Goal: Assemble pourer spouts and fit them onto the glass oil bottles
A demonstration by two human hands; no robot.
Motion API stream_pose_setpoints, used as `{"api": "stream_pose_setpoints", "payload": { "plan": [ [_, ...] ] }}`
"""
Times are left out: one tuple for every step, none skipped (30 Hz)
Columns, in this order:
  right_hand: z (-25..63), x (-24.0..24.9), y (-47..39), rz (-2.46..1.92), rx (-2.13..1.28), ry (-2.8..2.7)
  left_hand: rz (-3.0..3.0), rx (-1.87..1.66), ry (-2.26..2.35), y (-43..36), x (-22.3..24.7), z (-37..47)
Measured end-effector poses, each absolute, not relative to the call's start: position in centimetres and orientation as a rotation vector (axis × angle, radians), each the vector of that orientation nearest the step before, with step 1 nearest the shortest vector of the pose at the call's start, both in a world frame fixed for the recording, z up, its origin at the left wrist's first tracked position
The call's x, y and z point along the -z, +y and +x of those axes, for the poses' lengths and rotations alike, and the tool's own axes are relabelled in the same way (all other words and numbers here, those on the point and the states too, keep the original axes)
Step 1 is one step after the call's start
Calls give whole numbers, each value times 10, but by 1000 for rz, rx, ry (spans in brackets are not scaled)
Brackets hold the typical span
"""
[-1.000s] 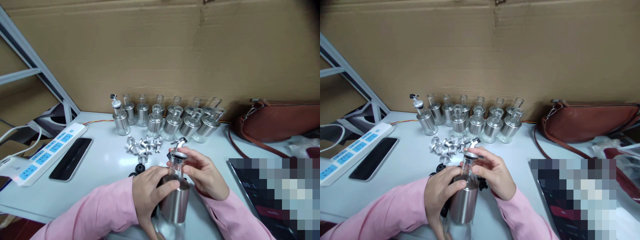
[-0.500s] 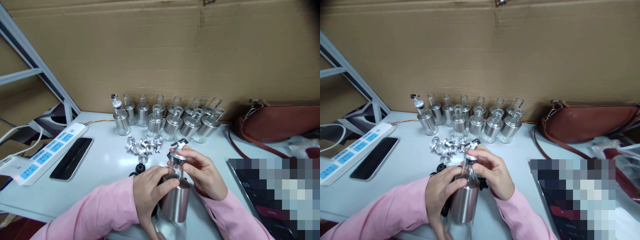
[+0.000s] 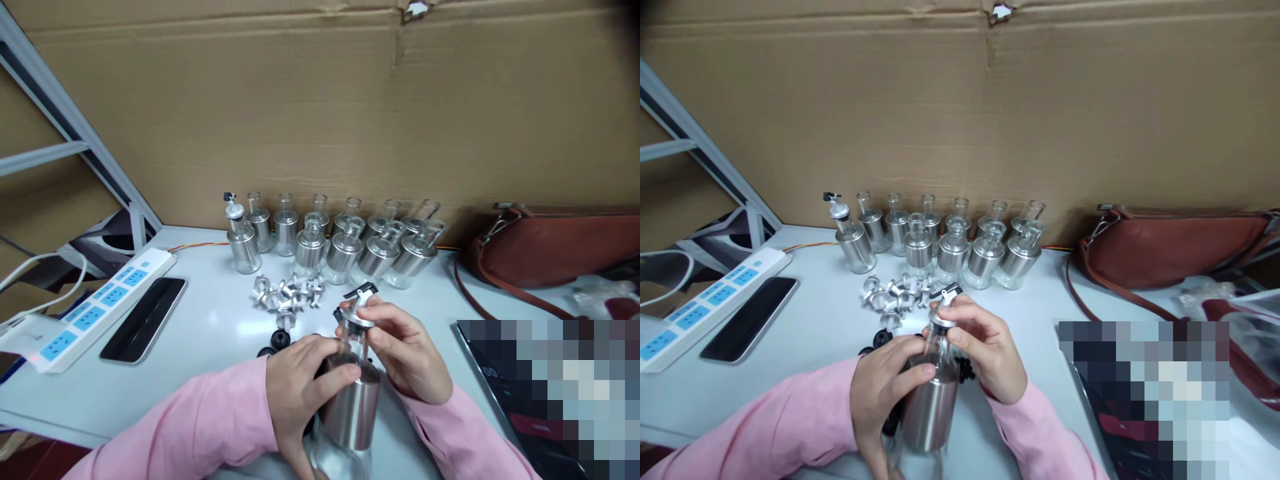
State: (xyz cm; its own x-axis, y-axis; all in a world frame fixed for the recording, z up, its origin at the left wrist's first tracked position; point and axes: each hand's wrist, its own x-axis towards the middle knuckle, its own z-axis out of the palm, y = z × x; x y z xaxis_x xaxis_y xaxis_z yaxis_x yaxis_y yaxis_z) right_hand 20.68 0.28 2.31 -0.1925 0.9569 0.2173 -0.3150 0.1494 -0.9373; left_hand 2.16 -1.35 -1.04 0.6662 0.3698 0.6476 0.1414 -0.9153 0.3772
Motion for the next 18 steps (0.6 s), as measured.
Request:
{"api": "stream_pose_setpoints", "payload": {
  "plan": [
    [207,-23,2,-744,-1364,-1218,2590,-1099,410,-13,10,22],
    [206,-23,1,-752,-1380,-1216,2592,-1098,412,-13,9,22],
    [206,-23,1,-749,-1403,-1206,2593,-1102,412,-13,9,22],
    [206,-23,0,-735,-1432,-1182,2591,-1109,413,-13,8,22],
    [206,-23,-1,-708,-1460,-1141,2586,-1123,415,-13,7,22],
    [206,-23,-1,-675,-1487,-1087,2572,-1155,422,-13,7,22],
    [206,-24,-1,-641,-1511,-1025,2555,-1201,431,-13,7,22],
    [207,-25,0,-616,-1525,-969,2538,-1252,450,-13,7,22],
    [208,-26,2,-603,-1543,-928,2520,-1309,471,-13,7,22],
    [210,-28,3,-598,-1553,-898,2502,-1364,489,-14,7,22],
    [212,-28,5,-601,-1563,-874,2480,-1417,501,-15,6,23],
    [213,-29,7,-608,-1571,-850,2449,-1466,506,-15,6,23],
    [214,-29,9,-615,-1576,-824,2406,-1506,508,-16,5,23],
    [215,-29,11,-623,-1583,-798,2347,-1542,516,-16,3,23],
    [215,-29,12,-628,-1590,-772,2278,-1576,533,-17,1,23],
    [214,-28,13,-632,-1599,-750,2206,-1600,561,-16,-2,23],
    [214,-28,14,-635,-1608,-731,2134,-1621,590,-15,-6,22],
    [213,-27,14,-637,-1613,-714,2067,-1631,619,-13,-9,21]
  ]
}}
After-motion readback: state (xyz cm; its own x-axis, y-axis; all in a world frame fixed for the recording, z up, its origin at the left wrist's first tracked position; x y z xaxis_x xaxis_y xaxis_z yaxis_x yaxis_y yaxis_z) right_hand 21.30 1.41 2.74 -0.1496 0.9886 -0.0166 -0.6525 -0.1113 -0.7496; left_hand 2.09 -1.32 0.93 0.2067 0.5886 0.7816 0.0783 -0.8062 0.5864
